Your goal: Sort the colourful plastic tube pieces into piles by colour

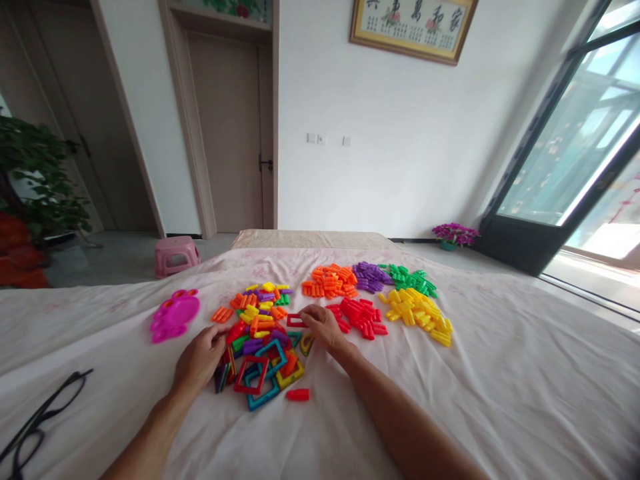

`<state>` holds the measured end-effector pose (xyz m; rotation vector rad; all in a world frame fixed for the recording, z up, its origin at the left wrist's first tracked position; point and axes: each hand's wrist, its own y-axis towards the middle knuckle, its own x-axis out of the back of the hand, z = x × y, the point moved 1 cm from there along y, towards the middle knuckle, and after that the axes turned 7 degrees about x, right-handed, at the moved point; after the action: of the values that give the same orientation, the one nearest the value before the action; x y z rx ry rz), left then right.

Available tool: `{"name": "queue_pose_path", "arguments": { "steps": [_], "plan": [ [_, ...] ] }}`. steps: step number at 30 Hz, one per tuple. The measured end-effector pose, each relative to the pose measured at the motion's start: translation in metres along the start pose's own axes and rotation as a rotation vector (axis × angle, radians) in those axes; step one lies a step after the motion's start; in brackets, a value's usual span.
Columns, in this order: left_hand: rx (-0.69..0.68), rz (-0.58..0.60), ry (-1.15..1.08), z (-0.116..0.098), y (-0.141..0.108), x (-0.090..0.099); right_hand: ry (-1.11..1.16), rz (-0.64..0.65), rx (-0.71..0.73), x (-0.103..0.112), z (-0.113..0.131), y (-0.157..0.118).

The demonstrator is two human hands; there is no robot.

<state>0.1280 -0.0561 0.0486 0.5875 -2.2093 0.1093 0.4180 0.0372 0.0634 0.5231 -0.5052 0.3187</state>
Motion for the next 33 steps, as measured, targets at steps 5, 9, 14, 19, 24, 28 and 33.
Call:
{"name": "queue_pose_path", "arguments": {
  "steps": [5, 9, 14, 19, 24, 28, 33],
  "plan": [
    [0.009, 0.005, 0.001, -0.001, -0.001, 0.001, -0.196, 0.049, 0.175, 0.002, 0.014, -0.004],
    [0.017, 0.012, -0.003, -0.003, -0.002, 0.002, -0.266, 0.135, 0.389, -0.011, 0.03, -0.009],
    [0.037, 0.044, -0.007, -0.005, -0.002, 0.003, -0.303, 0.175, 0.4, -0.022, 0.036, -0.011],
    [0.007, 0.052, -0.027, -0.004, -0.002, 0.003, -0.276, 0.127, 0.318, -0.021, 0.037, -0.013],
    [-0.012, 0.067, -0.047, -0.003, -0.001, 0.001, -0.167, -0.059, 0.158, -0.01, 0.023, -0.002],
    [0.002, 0.073, -0.018, 0.0, 0.002, 0.0, 0.017, -0.275, 0.024, 0.021, 0.0, 0.012],
    [-0.002, 0.069, -0.002, 0.003, 0.003, -0.002, 0.183, -0.484, -0.142, 0.072, -0.034, 0.017]
  ]
}}
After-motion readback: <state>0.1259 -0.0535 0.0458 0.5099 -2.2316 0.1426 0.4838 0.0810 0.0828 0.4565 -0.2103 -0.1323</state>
